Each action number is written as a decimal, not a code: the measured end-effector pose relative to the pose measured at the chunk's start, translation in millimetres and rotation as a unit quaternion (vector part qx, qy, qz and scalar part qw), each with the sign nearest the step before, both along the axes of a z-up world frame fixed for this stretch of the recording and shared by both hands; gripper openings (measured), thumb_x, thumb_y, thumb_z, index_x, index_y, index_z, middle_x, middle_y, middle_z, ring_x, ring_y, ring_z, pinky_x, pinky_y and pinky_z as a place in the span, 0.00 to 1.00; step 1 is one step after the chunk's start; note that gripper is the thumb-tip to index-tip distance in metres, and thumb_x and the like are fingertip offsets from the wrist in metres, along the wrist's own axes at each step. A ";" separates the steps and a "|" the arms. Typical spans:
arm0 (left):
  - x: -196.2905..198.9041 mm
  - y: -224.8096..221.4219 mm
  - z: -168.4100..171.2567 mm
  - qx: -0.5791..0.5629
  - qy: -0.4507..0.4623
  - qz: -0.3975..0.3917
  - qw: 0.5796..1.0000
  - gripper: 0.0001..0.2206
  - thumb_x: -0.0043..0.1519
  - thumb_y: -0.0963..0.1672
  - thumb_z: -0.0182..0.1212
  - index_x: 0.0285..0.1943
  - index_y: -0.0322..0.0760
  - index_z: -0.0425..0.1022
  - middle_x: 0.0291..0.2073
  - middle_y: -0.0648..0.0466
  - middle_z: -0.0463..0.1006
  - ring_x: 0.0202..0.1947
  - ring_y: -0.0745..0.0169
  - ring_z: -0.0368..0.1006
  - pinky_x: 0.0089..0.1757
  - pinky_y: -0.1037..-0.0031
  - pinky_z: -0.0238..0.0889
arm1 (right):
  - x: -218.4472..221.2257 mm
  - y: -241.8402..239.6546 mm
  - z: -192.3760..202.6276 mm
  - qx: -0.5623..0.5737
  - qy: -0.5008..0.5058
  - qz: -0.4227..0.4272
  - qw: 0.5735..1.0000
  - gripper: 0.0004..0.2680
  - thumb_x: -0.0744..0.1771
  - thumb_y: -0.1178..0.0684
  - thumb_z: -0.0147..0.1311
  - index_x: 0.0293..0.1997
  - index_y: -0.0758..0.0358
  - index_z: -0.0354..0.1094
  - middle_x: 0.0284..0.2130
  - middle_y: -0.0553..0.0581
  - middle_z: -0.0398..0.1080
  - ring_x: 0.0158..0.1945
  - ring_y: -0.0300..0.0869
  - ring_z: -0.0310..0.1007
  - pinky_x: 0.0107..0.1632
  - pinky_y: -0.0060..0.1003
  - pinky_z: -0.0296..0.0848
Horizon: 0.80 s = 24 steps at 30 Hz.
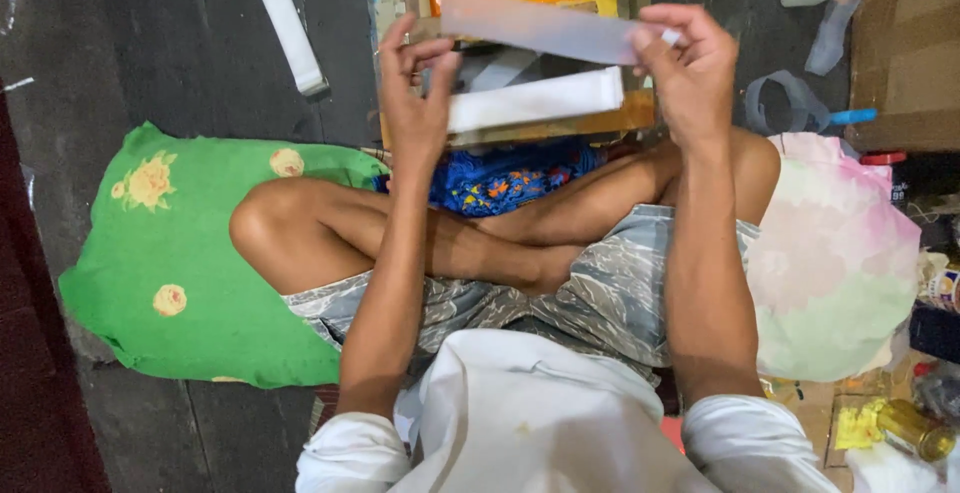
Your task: The person is performing manual screen printing by applying orange ink onto a screen using a squeegee and printing onto small white strips.
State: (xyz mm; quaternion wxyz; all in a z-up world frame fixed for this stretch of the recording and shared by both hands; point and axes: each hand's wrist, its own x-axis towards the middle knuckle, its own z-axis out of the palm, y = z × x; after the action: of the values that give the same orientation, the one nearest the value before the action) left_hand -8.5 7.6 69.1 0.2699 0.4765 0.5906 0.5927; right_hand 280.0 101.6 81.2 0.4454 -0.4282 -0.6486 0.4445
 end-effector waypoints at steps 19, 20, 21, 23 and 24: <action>50.0 37.2 44.8 0.099 0.413 -0.051 0.904 0.36 0.66 0.59 0.77 0.75 0.49 0.61 0.71 0.55 0.66 0.73 0.54 0.64 0.64 0.61 0.52 | -19.5 -10.4 45.9 0.080 -0.083 0.057 0.992 0.02 0.73 0.62 0.55 0.50 0.67 0.73 0.42 0.57 0.76 0.38 0.37 0.70 0.42 0.30 0.68; 51.3 45.3 58.2 0.106 0.401 -0.108 0.904 0.29 0.65 0.60 0.68 0.69 0.49 0.67 0.61 0.57 0.73 0.63 0.55 0.70 0.59 0.60 0.47 | -25.4 -13.5 53.4 0.096 -0.068 0.085 0.989 0.03 0.73 0.64 0.53 0.49 0.69 0.73 0.43 0.60 0.75 0.43 0.41 0.72 0.47 0.33 0.70; 52.7 53.8 72.0 0.113 0.387 -0.165 0.900 0.26 0.64 0.61 0.58 0.63 0.49 0.72 0.51 0.59 0.81 0.53 0.55 0.76 0.54 0.59 0.42 | -31.2 -16.4 61.4 0.113 -0.053 0.112 0.986 0.04 0.73 0.67 0.51 0.48 0.72 0.72 0.44 0.62 0.75 0.48 0.45 0.74 0.53 0.36 0.72; 45.7 61.8 71.6 0.084 0.369 -0.189 0.906 0.20 0.65 0.58 0.58 0.55 0.50 0.78 0.43 0.59 0.85 0.41 0.59 0.77 0.53 0.61 0.44 | -27.1 -14.8 63.1 0.121 -0.060 0.084 0.987 0.03 0.73 0.65 0.54 0.50 0.70 0.73 0.42 0.61 0.76 0.41 0.42 0.73 0.44 0.33 0.69; 42.3 65.7 71.2 0.054 0.351 -0.216 0.910 0.16 0.66 0.56 0.57 0.47 0.51 0.85 0.34 0.60 0.88 0.29 0.64 0.78 0.51 0.63 0.45 | -25.0 -14.1 63.6 0.127 -0.067 0.053 0.988 0.03 0.74 0.62 0.56 0.52 0.68 0.74 0.41 0.61 0.77 0.33 0.39 0.72 0.35 0.29 0.66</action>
State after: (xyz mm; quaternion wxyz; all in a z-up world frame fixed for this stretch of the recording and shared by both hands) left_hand 33.8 73.3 140.3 0.1405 0.7835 0.4968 0.3459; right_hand 255.0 87.5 144.9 0.4277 -0.3618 -0.7501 0.3516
